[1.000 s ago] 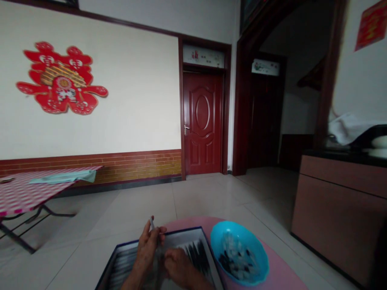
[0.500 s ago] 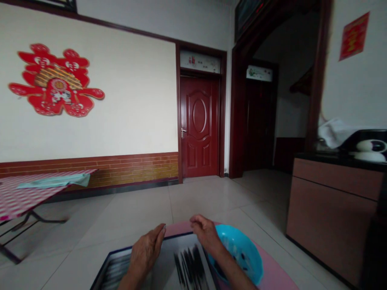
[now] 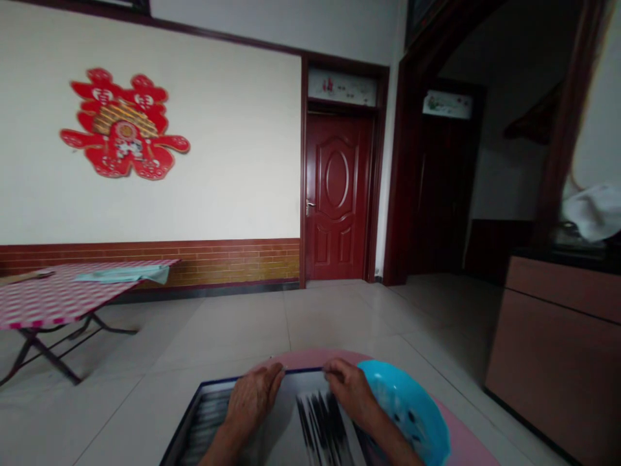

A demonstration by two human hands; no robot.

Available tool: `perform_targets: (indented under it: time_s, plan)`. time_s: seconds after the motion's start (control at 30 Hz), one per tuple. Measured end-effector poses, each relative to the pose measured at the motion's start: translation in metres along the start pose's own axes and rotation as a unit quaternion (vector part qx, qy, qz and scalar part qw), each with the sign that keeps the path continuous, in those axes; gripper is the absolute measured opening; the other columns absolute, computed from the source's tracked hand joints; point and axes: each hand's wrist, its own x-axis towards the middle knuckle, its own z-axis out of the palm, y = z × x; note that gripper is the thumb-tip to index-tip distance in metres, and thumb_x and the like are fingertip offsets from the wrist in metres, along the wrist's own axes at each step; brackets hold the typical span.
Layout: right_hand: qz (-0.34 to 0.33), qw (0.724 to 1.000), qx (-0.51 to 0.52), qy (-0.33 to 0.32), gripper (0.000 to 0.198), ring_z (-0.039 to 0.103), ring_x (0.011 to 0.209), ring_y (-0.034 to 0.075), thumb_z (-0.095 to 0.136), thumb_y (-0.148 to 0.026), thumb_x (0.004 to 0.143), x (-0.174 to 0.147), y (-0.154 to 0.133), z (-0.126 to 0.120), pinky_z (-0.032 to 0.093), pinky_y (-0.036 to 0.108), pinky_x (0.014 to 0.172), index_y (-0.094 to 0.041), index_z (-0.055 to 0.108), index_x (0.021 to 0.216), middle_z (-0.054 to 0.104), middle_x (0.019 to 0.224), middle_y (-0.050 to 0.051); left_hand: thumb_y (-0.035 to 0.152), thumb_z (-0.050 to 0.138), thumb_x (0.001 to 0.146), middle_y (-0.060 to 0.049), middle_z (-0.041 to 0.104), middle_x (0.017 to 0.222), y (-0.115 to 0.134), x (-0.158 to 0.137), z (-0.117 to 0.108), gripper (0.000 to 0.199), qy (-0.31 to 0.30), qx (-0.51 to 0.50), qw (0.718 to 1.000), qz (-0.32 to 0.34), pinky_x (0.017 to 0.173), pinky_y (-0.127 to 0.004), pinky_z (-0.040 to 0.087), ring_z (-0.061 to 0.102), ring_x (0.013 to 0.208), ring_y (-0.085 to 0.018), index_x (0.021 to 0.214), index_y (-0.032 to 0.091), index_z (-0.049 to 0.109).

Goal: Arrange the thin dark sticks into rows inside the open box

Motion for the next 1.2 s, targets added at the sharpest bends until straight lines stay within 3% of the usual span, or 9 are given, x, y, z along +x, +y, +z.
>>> perform_targets:
  time_s: [0.13,0.27,0.37,0.5,0.7,0.8,0.93,1.1,1.2]
  plan:
    - [0.021,0.987,-0.142,-0.066,0.028,0.069,0.080,0.019,0.049,-0.006,0.066,0.002,-0.005,0.048,0.049,0.026,0.075,-0.020,0.073,0.072,0.076,0.079,0.005,0.034,0.034,0.100,-0.007,0.072,0.104,-0.002,-0.002,0.005,0.034,-0.002,0.016,1.000,-0.015,0.074,-0.027,0.050,0.069,0.092,-0.023,0.123,0.027,0.059]
    - [0.031,0.978,-0.202,-0.051,0.021,0.069,0.078,0.025,0.053,-0.009,0.070,-0.011,0.008,0.078,0.050,0.031,0.071,-0.016,0.072,0.072,0.075,0.081,0.012,0.033,0.037,0.100,-0.008,0.072,0.107,-0.002,-0.003,0.007,0.034,-0.005,0.015,0.999,-0.034,0.078,-0.027,0.049,0.068,0.097,-0.022,0.126,0.027,0.058]
    - [-0.011,0.966,-0.256,-0.032,0.021,0.068,0.091,0.028,0.055,-0.015,0.077,-0.022,0.022,0.090,0.050,0.034,0.080,-0.016,0.071,0.091,0.073,0.097,0.014,0.033,0.038,0.100,-0.006,0.072,0.105,0.000,-0.003,0.007,0.033,-0.007,0.012,0.999,-0.032,0.082,-0.026,0.049,0.068,0.098,-0.021,0.125,0.028,0.058]
    - [-0.045,0.956,-0.287,-0.033,0.035,0.062,0.111,0.033,0.059,-0.012,0.075,-0.032,0.038,0.102,0.045,0.042,0.096,-0.014,0.067,0.108,0.068,0.116,0.018,0.033,0.038,0.099,-0.007,0.072,0.107,0.002,-0.004,0.008,0.032,-0.012,0.018,1.000,-0.022,0.081,-0.027,0.050,0.068,0.098,-0.021,0.124,0.028,0.059]
    - [-0.036,0.946,-0.318,-0.057,0.036,0.062,0.109,0.032,0.055,-0.010,0.078,-0.032,0.024,0.105,0.046,0.042,0.093,-0.010,0.064,0.113,0.067,0.117,0.021,0.031,0.039,0.098,-0.008,0.072,0.108,-0.003,-0.005,0.015,0.034,-0.012,0.021,1.000,-0.017,0.084,-0.030,0.049,0.068,0.097,-0.022,0.126,0.026,0.059]
    - [-0.046,0.961,-0.272,-0.029,0.025,0.065,0.100,0.027,0.050,-0.015,0.084,-0.020,-0.001,0.091,0.047,0.035,0.086,-0.013,0.067,0.102,0.070,0.107,0.017,0.030,0.039,0.098,-0.008,0.072,0.109,-0.008,-0.005,0.017,0.036,-0.004,0.008,1.000,-0.013,0.088,-0.031,0.048,0.068,0.098,-0.022,0.128,0.025,0.057]
    - [-0.035,0.962,-0.270,0.005,0.021,0.064,0.087,0.017,0.048,-0.012,0.083,0.001,-0.014,0.040,0.044,0.024,0.077,-0.019,0.067,0.086,0.071,0.092,0.006,0.030,0.040,0.097,-0.008,0.072,0.110,-0.008,-0.004,0.017,0.035,0.003,0.000,1.000,-0.004,0.088,-0.031,0.049,0.068,0.099,-0.023,0.127,0.024,0.058]
    - [-0.008,0.941,-0.338,0.013,0.023,0.065,0.084,0.016,0.050,-0.006,0.074,0.000,0.033,-0.035,0.044,0.023,0.077,-0.020,0.069,0.078,0.073,0.084,0.003,0.030,0.038,0.099,-0.006,0.072,0.111,-0.003,-0.003,0.018,0.034,-0.004,0.000,1.000,0.006,0.083,-0.028,0.051,0.068,0.098,-0.021,0.125,0.026,0.059]
    - [0.031,0.922,-0.385,0.041,0.016,0.064,0.066,0.019,0.058,-0.007,0.066,-0.015,0.064,-0.055,0.043,0.025,0.063,-0.020,0.064,0.059,0.070,0.065,0.004,0.030,0.037,0.099,-0.006,0.071,0.111,-0.001,-0.003,0.018,0.034,-0.009,0.002,1.000,0.011,0.082,-0.028,0.051,0.068,0.097,-0.021,0.126,0.026,0.058]
